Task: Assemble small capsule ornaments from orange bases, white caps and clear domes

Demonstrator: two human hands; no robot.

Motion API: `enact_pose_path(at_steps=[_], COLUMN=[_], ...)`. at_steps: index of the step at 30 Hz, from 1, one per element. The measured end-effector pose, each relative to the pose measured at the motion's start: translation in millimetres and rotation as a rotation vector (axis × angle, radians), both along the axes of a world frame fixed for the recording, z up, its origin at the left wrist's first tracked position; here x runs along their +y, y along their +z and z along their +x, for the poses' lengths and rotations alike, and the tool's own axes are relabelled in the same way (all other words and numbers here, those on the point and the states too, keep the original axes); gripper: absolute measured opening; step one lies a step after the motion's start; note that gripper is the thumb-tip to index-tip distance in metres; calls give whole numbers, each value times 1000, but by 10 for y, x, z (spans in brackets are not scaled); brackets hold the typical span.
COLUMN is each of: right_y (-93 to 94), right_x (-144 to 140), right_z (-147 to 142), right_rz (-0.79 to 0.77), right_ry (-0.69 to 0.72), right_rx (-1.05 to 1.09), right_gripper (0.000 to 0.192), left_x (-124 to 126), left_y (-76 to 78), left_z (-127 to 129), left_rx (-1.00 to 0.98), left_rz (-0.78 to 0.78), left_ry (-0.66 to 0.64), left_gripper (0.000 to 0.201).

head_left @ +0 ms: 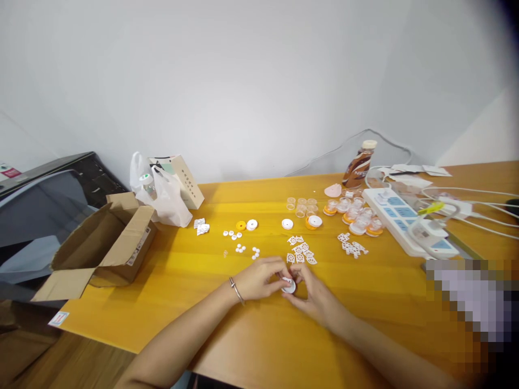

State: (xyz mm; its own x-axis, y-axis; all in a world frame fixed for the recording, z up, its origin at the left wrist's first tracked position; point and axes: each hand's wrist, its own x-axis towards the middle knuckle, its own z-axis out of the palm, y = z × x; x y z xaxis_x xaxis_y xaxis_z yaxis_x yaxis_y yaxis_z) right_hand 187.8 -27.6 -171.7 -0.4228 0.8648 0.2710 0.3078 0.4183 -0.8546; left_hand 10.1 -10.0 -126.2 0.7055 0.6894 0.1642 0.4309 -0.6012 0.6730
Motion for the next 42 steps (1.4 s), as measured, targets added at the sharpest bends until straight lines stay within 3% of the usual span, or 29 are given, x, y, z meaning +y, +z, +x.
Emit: enact_pose_path(at_steps=[12, 23, 27, 31, 37, 42], right_y=[-39, -64, -22, 29, 81, 109], right_x=[22, 92, 75, 44, 21, 35], right_z=[5, -4, 5, 14, 24, 50], right_rz=[15, 36, 33, -38, -256, -378], right_ry=[-5, -9, -10, 6, 106, 91], right_rx=[-3, -68, -59, 3, 158, 225], right_gripper=[19, 10, 15, 16, 20, 31], left_x=[-21, 10, 82, 542, 1574, 1933], left_y=[-75, -80, -61, -22, -51, -203], left_z=[20, -24, -37, 23, 406, 666], left_rx=[37, -22, -116, -151, -143, -197], left_rz=[64, 55, 118, 186, 143, 58], left_ry=[-7, 56, 208, 431, 455, 510], left_gripper=[7, 18, 30, 22, 47, 45])
